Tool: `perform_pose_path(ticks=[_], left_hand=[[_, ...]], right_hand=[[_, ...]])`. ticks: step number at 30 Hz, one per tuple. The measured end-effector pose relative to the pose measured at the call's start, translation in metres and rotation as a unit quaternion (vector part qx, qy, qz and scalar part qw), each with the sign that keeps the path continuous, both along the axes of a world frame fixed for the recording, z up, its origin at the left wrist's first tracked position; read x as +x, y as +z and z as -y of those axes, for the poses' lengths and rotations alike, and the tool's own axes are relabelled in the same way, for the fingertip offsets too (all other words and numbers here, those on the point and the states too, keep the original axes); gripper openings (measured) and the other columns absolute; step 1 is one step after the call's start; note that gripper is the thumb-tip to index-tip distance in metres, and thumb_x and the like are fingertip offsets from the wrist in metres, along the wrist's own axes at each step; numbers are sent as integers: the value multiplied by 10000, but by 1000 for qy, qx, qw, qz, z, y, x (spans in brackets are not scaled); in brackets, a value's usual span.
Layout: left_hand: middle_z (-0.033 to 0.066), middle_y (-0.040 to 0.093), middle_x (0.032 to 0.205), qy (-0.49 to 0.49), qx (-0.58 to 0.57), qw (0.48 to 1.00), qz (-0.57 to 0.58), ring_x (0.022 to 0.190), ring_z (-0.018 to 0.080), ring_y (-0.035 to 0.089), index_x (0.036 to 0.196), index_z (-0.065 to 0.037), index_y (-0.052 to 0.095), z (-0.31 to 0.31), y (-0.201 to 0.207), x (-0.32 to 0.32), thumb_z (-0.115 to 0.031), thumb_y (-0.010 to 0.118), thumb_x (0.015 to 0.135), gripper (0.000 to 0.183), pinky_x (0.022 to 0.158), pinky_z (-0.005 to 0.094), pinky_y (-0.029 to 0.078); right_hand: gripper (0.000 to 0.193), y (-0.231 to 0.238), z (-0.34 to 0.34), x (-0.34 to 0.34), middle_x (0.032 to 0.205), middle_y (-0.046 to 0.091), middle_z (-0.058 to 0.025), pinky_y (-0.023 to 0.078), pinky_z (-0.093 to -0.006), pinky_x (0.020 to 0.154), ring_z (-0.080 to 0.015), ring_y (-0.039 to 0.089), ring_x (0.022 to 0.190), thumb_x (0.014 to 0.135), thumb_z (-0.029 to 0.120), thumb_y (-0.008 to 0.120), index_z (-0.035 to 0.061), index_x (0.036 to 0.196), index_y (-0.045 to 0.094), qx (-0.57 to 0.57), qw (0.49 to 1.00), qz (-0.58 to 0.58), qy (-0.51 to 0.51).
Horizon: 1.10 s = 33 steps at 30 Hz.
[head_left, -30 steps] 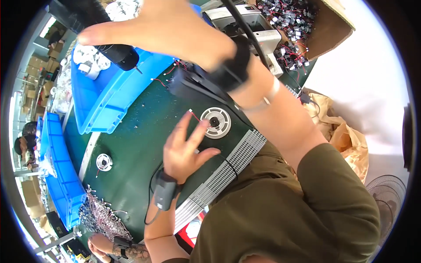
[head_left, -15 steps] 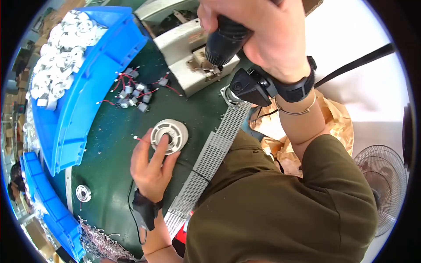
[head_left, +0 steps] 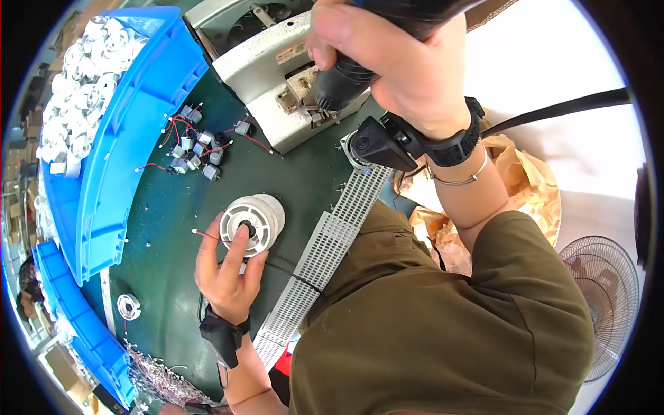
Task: The person picks up a motor and places it into a white plastic housing, then uses a power screwdriver to drive a screw into the assembly. This process is repeated for a second assembly.
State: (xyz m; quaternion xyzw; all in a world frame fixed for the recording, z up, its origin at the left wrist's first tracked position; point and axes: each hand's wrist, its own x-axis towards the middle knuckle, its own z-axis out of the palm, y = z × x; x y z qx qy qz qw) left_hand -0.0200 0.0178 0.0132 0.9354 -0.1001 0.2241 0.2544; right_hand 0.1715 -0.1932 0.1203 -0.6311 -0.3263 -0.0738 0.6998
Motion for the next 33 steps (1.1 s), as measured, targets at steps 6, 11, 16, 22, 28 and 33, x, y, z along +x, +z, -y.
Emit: perform_pose_path(ticks=[6, 11, 16, 22, 28, 33], left_hand=[[204, 542, 1166, -3, -3, 1000, 9, 925, 336, 609, 1118, -103, 622, 0, -1, 1, -64, 769, 627, 513, 744, 373, 519], [209, 533, 1174, -6, -13, 1000, 19, 924, 332, 617, 1127, -100, 616, 1, -3, 1, -57, 756, 649, 500, 740, 368, 531], [212, 531, 1174, -3, -21, 1000, 19, 926, 332, 620, 1125, -96, 615, 2, -3, 1, -56, 755, 654, 493, 744, 367, 533], [216, 530, 1174, -6, -25, 999, 27, 925, 329, 621, 1118, -86, 616, 3, -6, 2, -56, 757, 650, 489, 742, 362, 533], [212, 530, 1171, -2, -31, 999, 26, 927, 326, 619, 1106, -79, 619, 4, -5, 2, -47, 755, 645, 483, 749, 360, 531], [206, 533, 1167, -5, -44, 999, 27, 927, 324, 619, 1108, -79, 618, 5, -5, 3, -44, 756, 638, 491, 750, 358, 530]], right_hand=[[510, -2, -2, 1, 708, 609, -22, 430, -205, 561, -71, 554, 614, 692, -44, 691, -78, 1158, 487, 73, 993, -88, 32], [520, -2, -3, -1, 698, 599, -20, 426, -202, 565, -68, 547, 610, 685, -56, 686, -78, 1161, 478, 50, 997, -56, 22], [498, 2, -4, -4, 695, 597, -19, 426, -201, 574, -68, 549, 613, 679, -56, 684, -77, 1138, 491, 43, 997, -58, 17], [517, -3, -4, 2, 704, 607, -25, 427, -204, 579, -71, 546, 606, 695, -51, 675, -80, 1165, 464, 85, 992, 56, 70], [523, 2, -3, -6, 706, 610, -26, 424, -204, 579, -72, 543, 602, 704, -41, 670, -89, 1176, 450, 44, 995, -78, 36], [499, -1, -7, -1, 700, 601, -19, 421, -203, 567, -67, 535, 594, 711, -28, 670, -82, 1164, 466, 41, 998, -44, 21]])
